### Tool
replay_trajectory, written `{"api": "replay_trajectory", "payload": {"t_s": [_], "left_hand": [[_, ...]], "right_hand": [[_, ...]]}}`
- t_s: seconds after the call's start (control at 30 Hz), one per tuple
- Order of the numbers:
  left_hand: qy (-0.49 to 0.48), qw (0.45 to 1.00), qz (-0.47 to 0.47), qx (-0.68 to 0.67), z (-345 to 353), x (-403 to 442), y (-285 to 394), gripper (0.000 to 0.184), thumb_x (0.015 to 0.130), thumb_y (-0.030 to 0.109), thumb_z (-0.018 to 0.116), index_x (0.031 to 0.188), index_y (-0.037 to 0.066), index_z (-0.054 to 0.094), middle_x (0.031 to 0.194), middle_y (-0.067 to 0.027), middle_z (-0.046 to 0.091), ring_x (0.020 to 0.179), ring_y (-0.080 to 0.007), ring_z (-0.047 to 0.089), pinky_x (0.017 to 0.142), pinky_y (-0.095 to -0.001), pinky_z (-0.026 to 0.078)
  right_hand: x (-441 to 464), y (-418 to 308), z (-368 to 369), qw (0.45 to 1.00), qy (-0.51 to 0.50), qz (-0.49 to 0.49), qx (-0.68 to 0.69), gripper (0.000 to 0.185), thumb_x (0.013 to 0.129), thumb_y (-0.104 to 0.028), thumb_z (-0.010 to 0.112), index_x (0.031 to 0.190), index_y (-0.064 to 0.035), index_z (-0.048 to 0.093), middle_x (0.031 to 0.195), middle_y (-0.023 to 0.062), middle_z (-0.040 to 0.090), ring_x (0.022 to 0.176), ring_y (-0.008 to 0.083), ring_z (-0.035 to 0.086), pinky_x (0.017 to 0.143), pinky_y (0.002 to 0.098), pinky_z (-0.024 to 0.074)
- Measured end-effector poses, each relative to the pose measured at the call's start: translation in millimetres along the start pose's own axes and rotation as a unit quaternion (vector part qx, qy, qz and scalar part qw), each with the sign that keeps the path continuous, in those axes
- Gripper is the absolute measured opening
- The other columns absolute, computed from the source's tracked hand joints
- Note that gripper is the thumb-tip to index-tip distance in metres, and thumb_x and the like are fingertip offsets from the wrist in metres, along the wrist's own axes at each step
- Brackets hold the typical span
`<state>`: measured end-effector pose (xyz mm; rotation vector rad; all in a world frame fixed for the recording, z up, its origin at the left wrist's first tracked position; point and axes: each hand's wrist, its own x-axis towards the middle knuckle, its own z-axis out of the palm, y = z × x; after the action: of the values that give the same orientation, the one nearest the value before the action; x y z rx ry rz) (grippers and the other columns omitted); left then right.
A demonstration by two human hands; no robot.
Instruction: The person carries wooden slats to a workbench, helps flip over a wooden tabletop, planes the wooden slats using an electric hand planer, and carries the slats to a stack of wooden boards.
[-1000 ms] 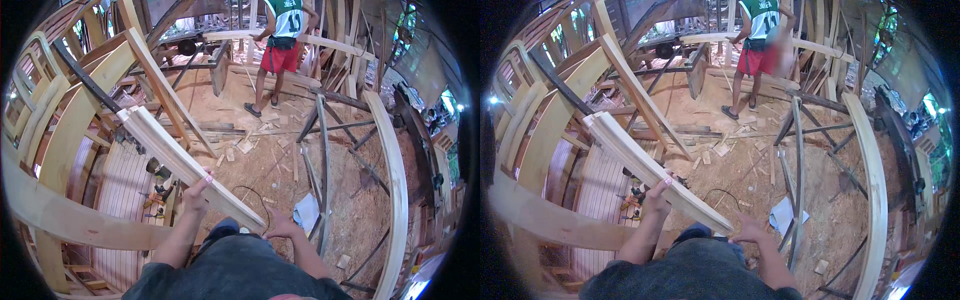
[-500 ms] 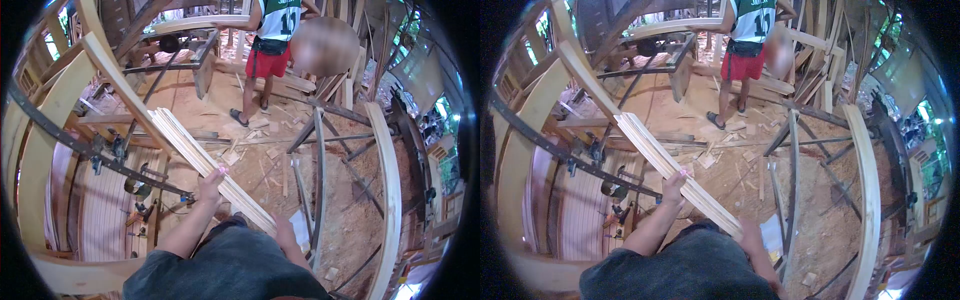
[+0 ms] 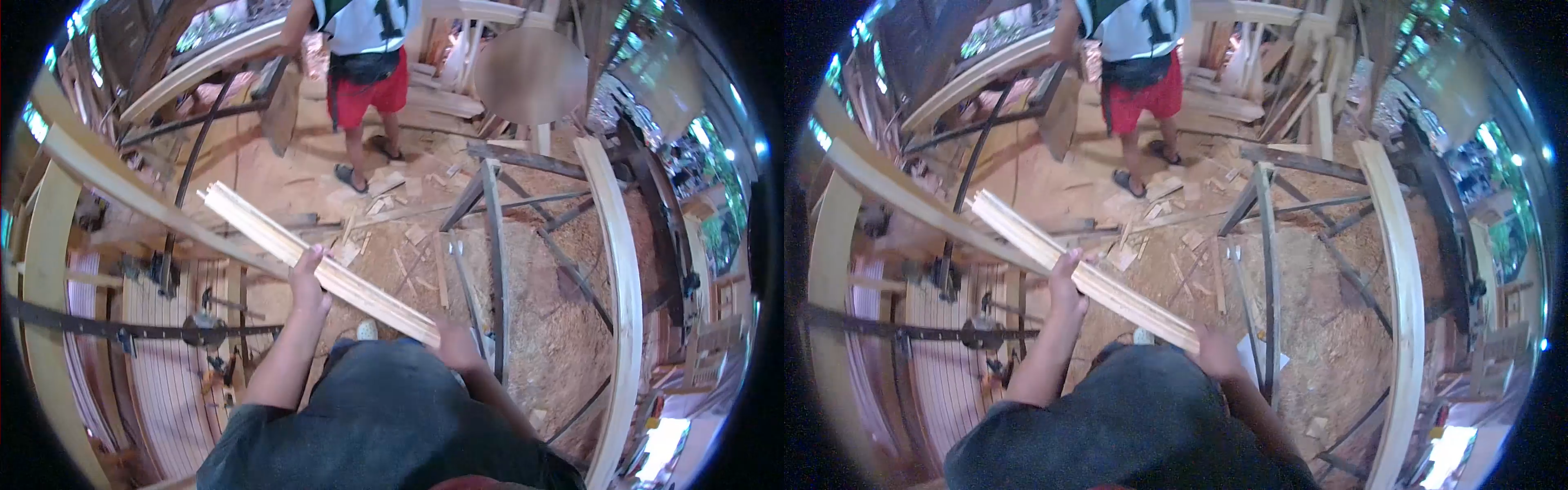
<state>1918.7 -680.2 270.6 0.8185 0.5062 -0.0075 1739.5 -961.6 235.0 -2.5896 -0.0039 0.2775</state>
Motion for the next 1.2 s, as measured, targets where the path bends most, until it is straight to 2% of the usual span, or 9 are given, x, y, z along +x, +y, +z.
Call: {"api": "replay_trajectory", "payload": {"t_s": [0.1,0.2,0.37,0.4,0.47,0.67,0.8,1.1,1.2], "left_hand": [[0.005,1.0,0.008,0.011,-5,1,-2,0.031,0.094,0.019,0.068,0.114,-0.003,0.061,0.103,-0.0144,0.065,0.092,-0.0247,0.066,0.087,-0.041,0.055],[0.024,0.996,0.089,-0.003,3,-8,0,0.046,0.095,0.019,0.065,0.131,-0.008,0.054,0.118,-0.02,0.064,0.102,-0.0284,0.067,0.094,-0.0422,0.056],[-0.057,0.977,0.174,-0.106,-8,6,60,0.057,0.098,0.019,0.06,0.142,-0.01,0.041,0.136,-0.0265,0.058,0.121,-0.0361,0.063,0.102,-0.044,0.056],[-0.003,0.97,0.216,-0.116,-3,2,76,0.058,0.099,0.021,0.06,0.144,-0.01,0.04,0.141,-0.0256,0.056,0.128,-0.037,0.059,0.103,-0.0454,0.055],[0.031,0.958,0.255,-0.125,-5,-5,89,0.049,0.096,0.015,0.068,0.133,-0.014,0.053,0.126,-0.0223,0.067,0.111,-0.0338,0.069,0.091,-0.0428,0.061],[0.06,0.963,0.257,-0.063,-1,-19,80,0.052,0.093,0.017,0.071,0.131,-0.015,0.054,0.129,-0.0225,0.066,0.115,-0.0346,0.068,0.089,-0.0429,0.061],[0.042,0.971,0.232,-0.021,4,-17,74,0.068,0.098,0.026,0.065,0.146,-0.014,0.039,0.141,-0.0239,0.057,0.13,-0.0376,0.058,0.103,-0.0469,0.053],[-0.024,0.972,0.219,-0.076,25,-2,70,0.071,0.092,0.031,0.066,0.144,-0.01,0.041,0.133,-0.021,0.058,0.12,-0.033,0.061,0.102,-0.0476,0.054],[-0.071,0.971,0.199,-0.114,26,0,71,0.06,0.092,0.023,0.066,0.139,-0.011,0.047,0.129,-0.0195,0.06,0.118,-0.0322,0.063,0.101,-0.046,0.054]], "right_hand": [[23,-10,-24,0.996,-0.063,0.031,0.053,0.065,0.08,-0.028,0.079,0.138,-0.0102,0.056,0.107,0.025,0.071,0.1,0.0461,0.068,0.086,0.0526,0.0539],[51,20,-26,0.989,-0.036,-0.096,0.105,0.063,0.08,-0.025,0.08,0.137,-0.011,0.057,0.107,0.0254,0.071,0.1,0.0459,0.068,0.087,0.0522,0.0542],[77,45,-59,0.994,-0.068,-0.078,0.022,0.057,0.078,-0.017,0.077,0.133,-0.0121,0.061,0.107,0.0242,0.072,0.101,0.0454,0.069,0.087,0.051,0.0556],[82,48,-62,0.995,-0.065,-0.074,0.008,0.056,0.078,-0.016,0.076,0.132,-0.0123,0.062,0.108,0.0238,0.072,0.102,0.0448,0.069,0.088,0.0507,0.0559],[88,58,-66,0.993,-0.058,-0.099,0.013,0.055,0.078,-0.014,0.075,0.132,-0.0125,0.063,0.109,0.0231,0.072,0.102,0.0436,0.069,0.088,0.0502,0.0562],[76,68,-69,0.992,-0.056,-0.11,0.023,0.057,0.077,-0.014,0.075,0.133,-0.0137,0.063,0.11,0.0224,0.072,0.102,0.0426,0.07,0.088,0.0497,0.0566],[67,83,-58,0.992,-0.03,-0.109,0.06,0.058,0.076,-0.018,0.078,0.133,-0.0141,0.063,0.11,0.0221,0.072,0.102,0.0423,0.07,0.089,0.0495,0.0566],[59,90,-63,0.996,0.025,-0.083,0.018,0.067,0.073,-0.02,0.082,0.135,-0.0094,0.06,0.113,0.023,0.071,0.105,0.0428,0.069,0.092,0.0489,0.0555],[60,95,-61,0.997,0.027,-0.072,0.021,0.065,0.074,-0.019,0.08,0.135,-0.009,0.06,0.112,0.0225,0.072,0.105,0.0426,0.069,0.092,0.0486,0.0555]]}}
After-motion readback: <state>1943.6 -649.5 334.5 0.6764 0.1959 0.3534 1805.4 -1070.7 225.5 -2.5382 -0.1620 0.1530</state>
